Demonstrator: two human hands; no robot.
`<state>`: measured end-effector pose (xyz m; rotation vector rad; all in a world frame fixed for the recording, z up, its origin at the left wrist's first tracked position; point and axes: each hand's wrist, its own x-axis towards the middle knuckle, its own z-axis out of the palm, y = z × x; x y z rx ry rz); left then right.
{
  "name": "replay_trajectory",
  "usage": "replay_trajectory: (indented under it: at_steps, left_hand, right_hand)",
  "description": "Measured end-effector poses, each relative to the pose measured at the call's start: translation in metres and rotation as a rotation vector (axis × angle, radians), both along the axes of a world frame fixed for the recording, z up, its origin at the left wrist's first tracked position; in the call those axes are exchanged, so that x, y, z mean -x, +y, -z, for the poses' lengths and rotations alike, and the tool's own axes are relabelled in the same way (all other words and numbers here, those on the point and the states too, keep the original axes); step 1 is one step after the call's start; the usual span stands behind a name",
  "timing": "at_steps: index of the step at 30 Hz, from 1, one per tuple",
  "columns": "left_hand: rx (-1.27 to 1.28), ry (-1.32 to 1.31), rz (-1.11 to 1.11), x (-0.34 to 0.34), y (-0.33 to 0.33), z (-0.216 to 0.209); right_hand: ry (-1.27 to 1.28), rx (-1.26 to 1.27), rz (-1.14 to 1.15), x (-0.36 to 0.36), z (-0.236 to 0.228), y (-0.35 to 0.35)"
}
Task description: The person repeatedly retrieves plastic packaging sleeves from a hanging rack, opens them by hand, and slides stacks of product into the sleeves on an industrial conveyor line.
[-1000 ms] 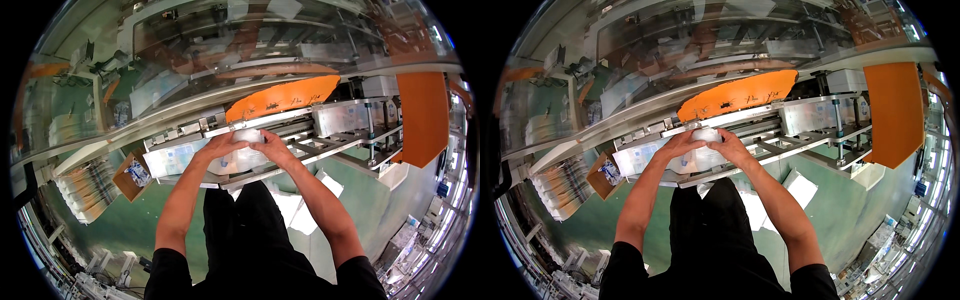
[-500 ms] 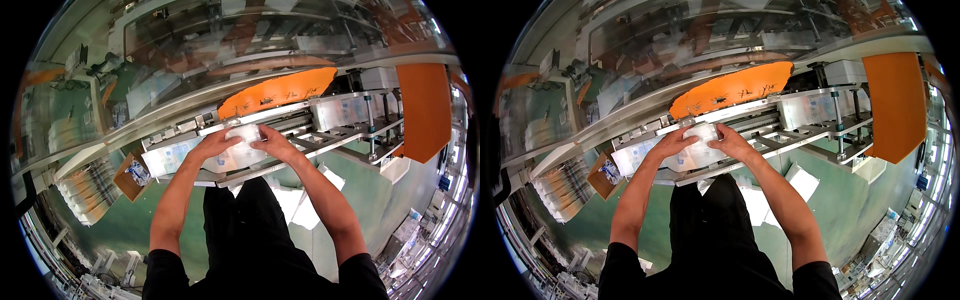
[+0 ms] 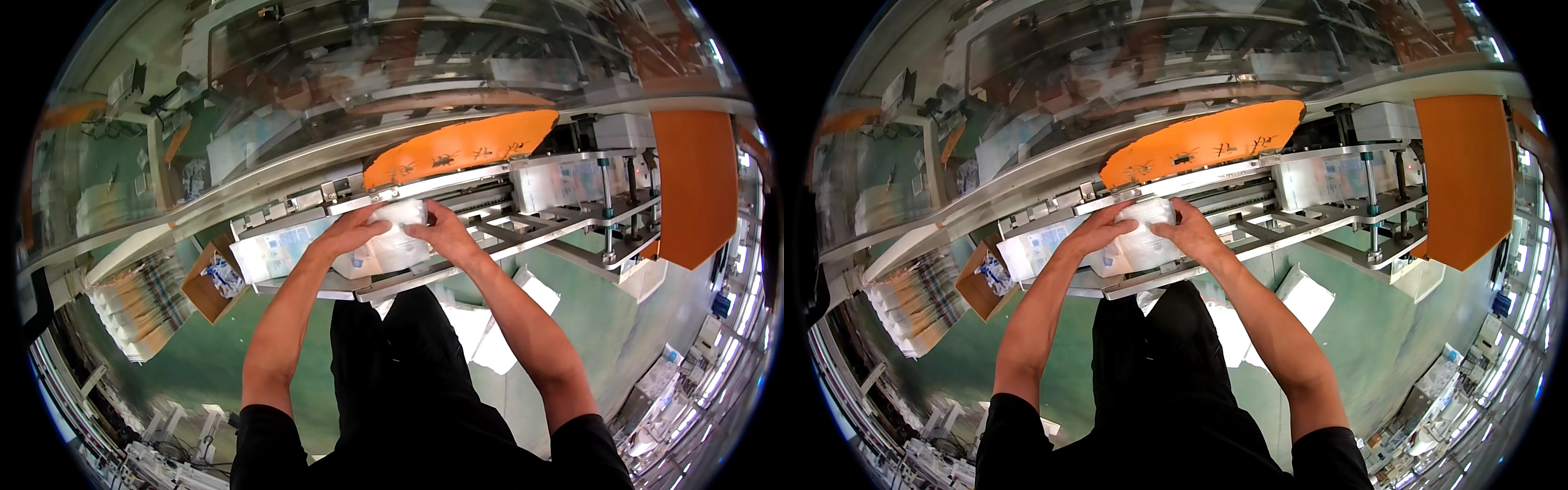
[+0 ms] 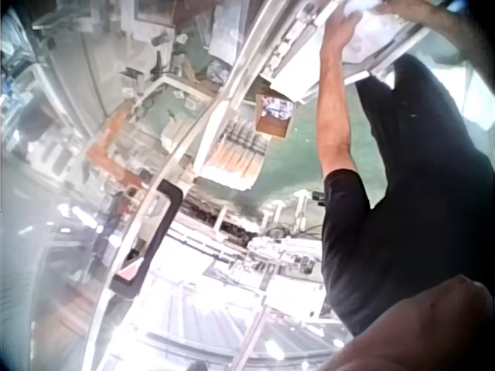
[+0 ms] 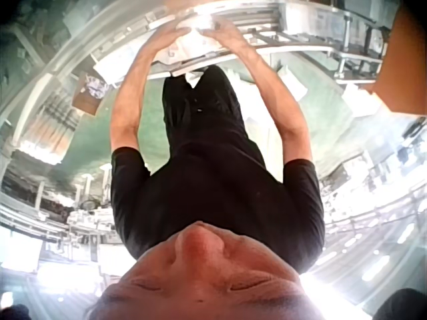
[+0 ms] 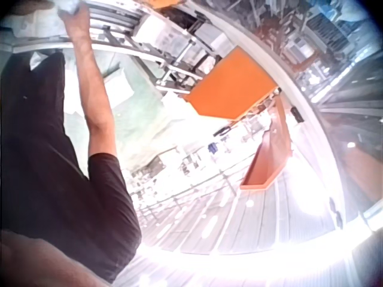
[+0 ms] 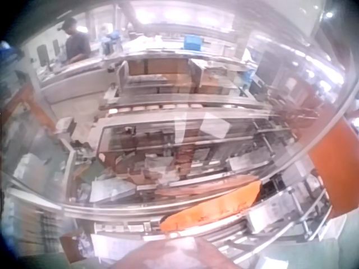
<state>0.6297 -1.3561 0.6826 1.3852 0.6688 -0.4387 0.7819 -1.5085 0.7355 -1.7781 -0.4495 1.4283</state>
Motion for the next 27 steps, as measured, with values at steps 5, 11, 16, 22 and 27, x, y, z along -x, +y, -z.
replay_trajectory:
  at_steps: [5, 11, 16, 22, 27]
  left_hand:
    - [-0.013, -0.014, -0.019, -0.001, -0.003, -0.001]
    - [-0.068, -0.076, 0.013, -0.005, 0.000, -0.024]
    - [-0.187, -0.211, 0.132, -0.004, 0.000, -0.019]
    - [-0.380, -0.312, 0.190, 0.005, -0.008, -0.019]
    - [-0.482, -0.222, 0.189, 0.007, -0.022, -0.035]
  right_hand:
    - [0.053, 0.029, 0.066, 0.002, 0.007, 0.003]
    - [-0.176, 0.021, 0.040, 0.011, 0.001, 0.010]
    - [-0.305, -0.066, -0.062, 0.014, 0.006, 0.004]
    - [-0.395, -0.140, -0.212, 0.012, 0.007, -0.003]
    - [-0.465, -0.163, -0.279, 0.013, 0.000, -0.007]
